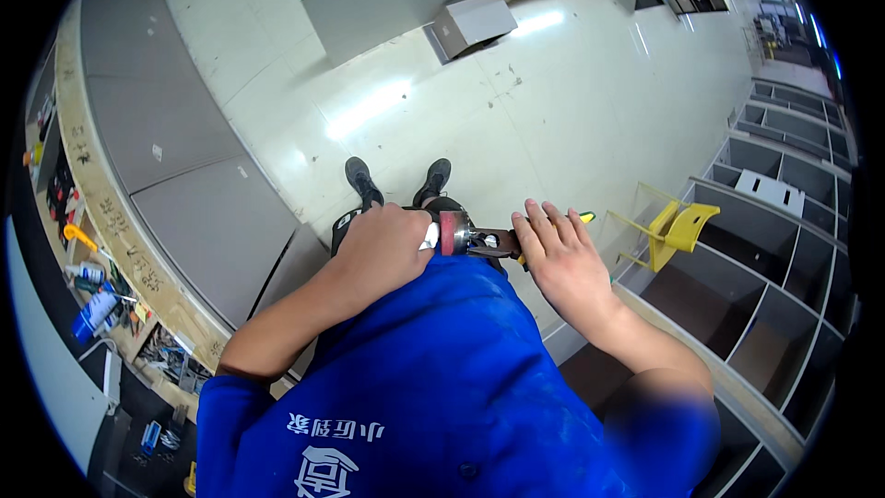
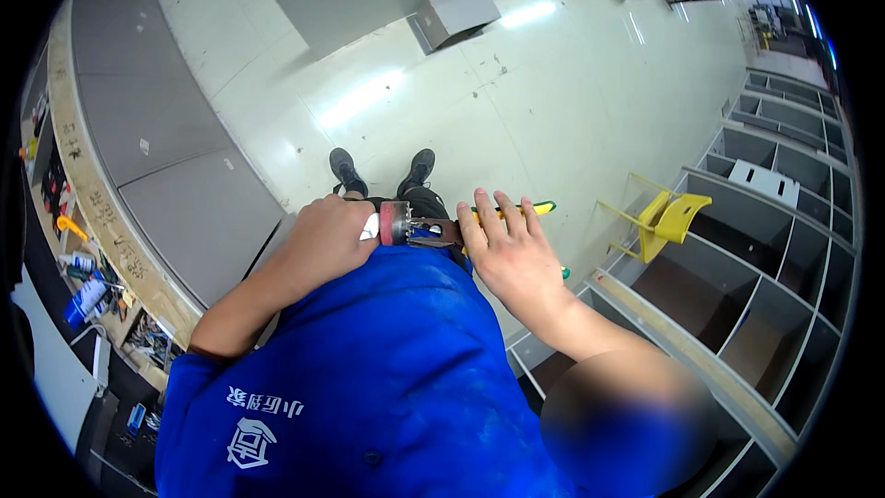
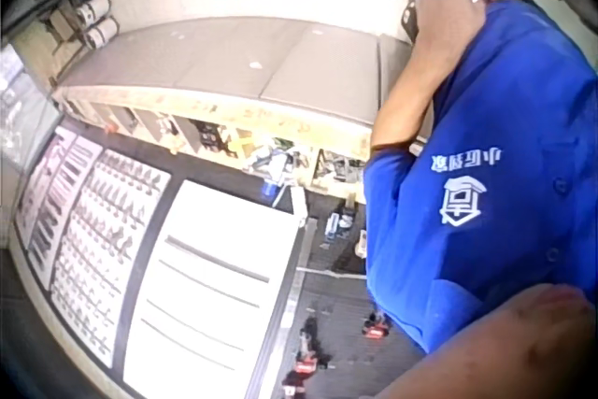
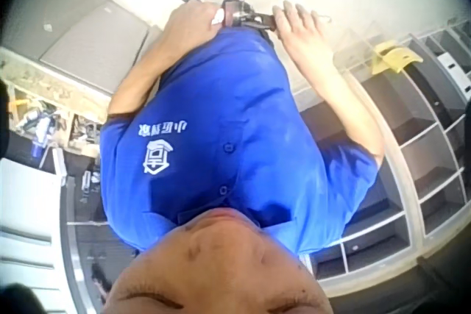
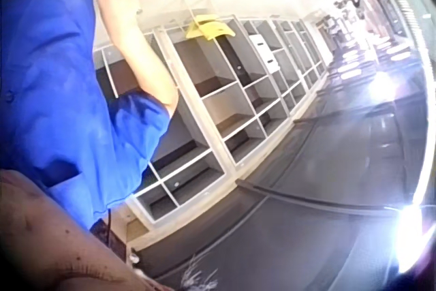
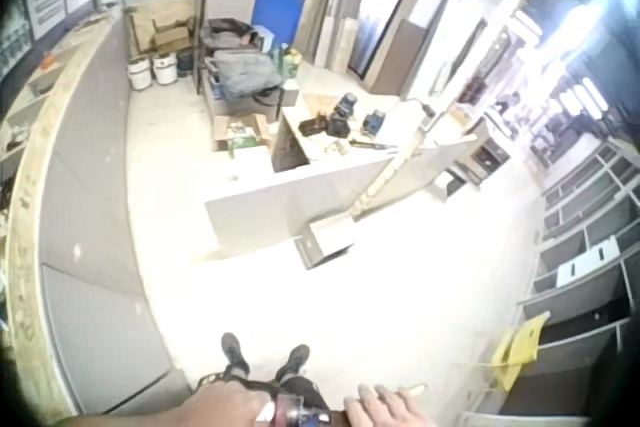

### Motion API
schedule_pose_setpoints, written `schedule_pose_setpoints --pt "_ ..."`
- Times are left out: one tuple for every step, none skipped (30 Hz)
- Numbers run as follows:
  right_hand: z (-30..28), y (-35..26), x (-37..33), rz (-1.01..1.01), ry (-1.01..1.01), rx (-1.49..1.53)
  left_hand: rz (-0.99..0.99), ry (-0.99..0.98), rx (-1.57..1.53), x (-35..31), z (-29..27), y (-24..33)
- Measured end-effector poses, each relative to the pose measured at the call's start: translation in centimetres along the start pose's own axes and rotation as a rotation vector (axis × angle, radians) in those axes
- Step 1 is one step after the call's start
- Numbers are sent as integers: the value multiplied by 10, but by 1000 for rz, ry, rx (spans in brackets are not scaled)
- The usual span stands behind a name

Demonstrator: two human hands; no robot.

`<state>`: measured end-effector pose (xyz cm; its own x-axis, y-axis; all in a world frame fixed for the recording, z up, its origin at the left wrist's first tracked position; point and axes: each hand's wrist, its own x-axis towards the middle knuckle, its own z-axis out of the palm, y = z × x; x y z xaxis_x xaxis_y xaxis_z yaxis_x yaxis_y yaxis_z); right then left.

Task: The person cleans a hole saw drill bit with a white tissue, wiping the cutting edges and interior. They then attach the bit to a cordless drill and use pliers to tighten the chuck. The person moves around a workshop environment, handling the drill and bit throughout the process.

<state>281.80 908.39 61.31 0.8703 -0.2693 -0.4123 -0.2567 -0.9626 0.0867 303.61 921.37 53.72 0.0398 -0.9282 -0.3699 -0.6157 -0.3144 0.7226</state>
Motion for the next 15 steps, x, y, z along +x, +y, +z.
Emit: schedule_pose_setpoints --pt "3 1 -3 17 8 22 24 -3 17 3 1 2" --pt "5 3 -7 34 16 43 47 -5 32 6 2 4" --pt "8 5 -11 49 25 64 69 -7 47 10 3 7" --pt "7 7 -14 49 23 66 85 -29 56 14 5 9" --pt "5 10 -18 48 22 67 101 -51 65 19 8 11" --pt "4 12 -22 45 20 67 115 -72 73 23 10 15" --pt "7 15 -26 49 38 74 108 -79 74 26 11 19" --pt "11 18 -31 52 55 80 100 -86 76 29 13 24" --pt "15 21 -35 54 73 86 91 -92 77 31 14 28" --pt "18 23 -39 60 74 93 96 -100 84 34 15 32" --pt "21 25 -43 64 75 99 101 -107 92 36 16 36" --pt "23 26 -46 68 76 105 105 -114 98 38 17 39" --pt "23 28 -48 75 50 131 113 -116 97 40 19 41" --pt "20 31 -49 82 25 157 122 -117 96 41 22 42" --pt "20 33 -49 88 0 182 129 -119 94 43 23 43"
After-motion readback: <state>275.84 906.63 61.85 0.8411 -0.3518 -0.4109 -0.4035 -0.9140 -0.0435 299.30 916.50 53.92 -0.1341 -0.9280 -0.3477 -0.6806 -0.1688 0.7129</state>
